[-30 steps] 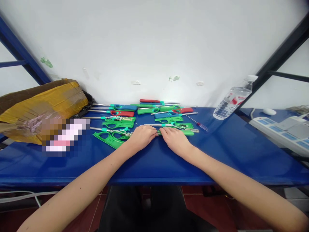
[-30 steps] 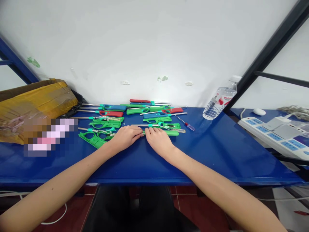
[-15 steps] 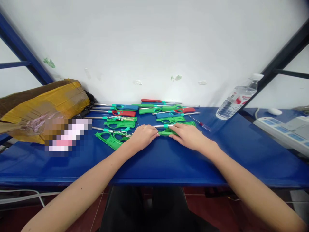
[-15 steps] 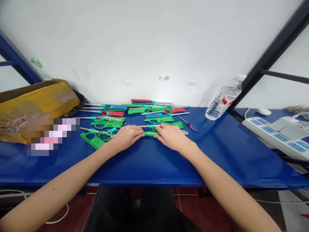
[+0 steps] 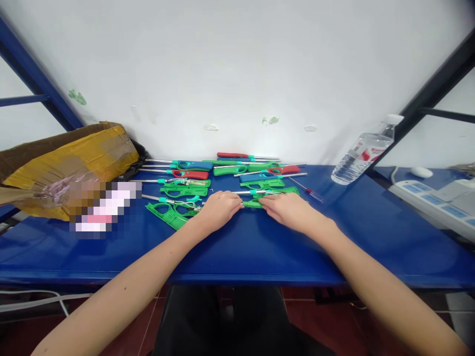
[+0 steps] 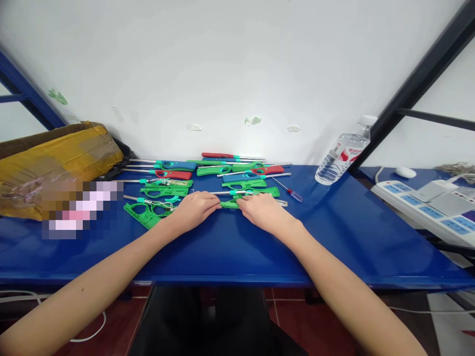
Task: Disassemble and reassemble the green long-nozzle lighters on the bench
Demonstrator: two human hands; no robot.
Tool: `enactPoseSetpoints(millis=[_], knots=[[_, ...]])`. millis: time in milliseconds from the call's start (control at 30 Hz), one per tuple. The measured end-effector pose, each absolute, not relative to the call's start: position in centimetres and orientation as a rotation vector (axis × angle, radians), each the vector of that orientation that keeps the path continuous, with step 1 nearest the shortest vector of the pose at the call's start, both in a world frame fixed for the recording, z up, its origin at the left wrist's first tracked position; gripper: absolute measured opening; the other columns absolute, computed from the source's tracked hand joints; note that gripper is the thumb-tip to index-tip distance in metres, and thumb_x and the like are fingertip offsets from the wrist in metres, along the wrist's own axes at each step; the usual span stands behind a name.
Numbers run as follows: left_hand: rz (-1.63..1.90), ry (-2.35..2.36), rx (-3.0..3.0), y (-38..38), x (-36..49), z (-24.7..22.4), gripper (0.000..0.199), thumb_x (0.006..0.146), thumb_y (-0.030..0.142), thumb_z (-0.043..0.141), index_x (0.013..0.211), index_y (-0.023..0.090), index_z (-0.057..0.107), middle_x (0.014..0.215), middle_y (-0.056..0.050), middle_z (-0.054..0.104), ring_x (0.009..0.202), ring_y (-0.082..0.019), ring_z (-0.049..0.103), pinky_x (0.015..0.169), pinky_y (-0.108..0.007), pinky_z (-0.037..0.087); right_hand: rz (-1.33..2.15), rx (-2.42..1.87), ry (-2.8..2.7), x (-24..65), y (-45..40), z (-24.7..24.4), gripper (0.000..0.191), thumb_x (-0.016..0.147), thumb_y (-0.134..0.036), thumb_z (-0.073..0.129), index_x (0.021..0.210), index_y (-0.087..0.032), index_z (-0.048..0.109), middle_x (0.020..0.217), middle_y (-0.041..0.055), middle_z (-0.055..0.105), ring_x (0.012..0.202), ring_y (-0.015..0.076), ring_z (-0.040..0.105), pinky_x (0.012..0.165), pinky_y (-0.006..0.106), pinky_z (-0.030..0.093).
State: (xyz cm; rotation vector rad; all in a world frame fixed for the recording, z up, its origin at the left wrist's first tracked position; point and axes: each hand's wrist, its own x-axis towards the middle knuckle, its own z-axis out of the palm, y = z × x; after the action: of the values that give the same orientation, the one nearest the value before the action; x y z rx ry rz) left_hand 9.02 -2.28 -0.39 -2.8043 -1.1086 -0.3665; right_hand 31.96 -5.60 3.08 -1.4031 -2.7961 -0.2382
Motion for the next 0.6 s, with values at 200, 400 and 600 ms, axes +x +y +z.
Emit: enactPoseSetpoints(millis=[200,400,600], knots=[[-0.364,-1.093,-2.788,-2.3,9.0,-0.5,0.026,0.101,0.028,0.048,0.098,0.016,0.071,0.104,-0.006,0.073,0.098,-0.022,0.066,0.083,-0.033,0.047,-0.374,-1.523,-2.888,31.0,-6.1,3.6,0.021,0.098,-0.016,0.044,0.104,-0.012,0.063,0.097,0.0114,0.074,0.083,0.0264,0.072,0.066,0.033,0.047],[-0.339,-1.107,-2.773,-2.4,9.1,-0.3,0.025,0.101,0.027,0.049,0.097,0.016,0.071,0.103,-0.006,0.073,0.099,-0.023,0.066,0.084,-0.033,0.047,-0.570,-1.448,-2.911,30.8,-6.2,2.8,0.021,0.093,-0.005,0.044,0.106,-0.010,0.060,0.094,0.0108,0.072,0.076,0.0258,0.071,0.058,0.033,0.045],[-0.406,-1.093,-2.819,-2.2,8.8,-0.3,0.024,0.099,0.027,0.053,0.087,0.017,0.072,0.097,-0.004,0.073,0.092,-0.021,0.066,0.078,-0.030,0.048,-0.699,-1.386,-2.924,30.5,-6.3,2.2,0.020,0.091,-0.001,0.044,0.103,-0.009,0.058,0.090,0.0114,0.070,0.076,0.0251,0.070,0.058,0.032,0.046]])
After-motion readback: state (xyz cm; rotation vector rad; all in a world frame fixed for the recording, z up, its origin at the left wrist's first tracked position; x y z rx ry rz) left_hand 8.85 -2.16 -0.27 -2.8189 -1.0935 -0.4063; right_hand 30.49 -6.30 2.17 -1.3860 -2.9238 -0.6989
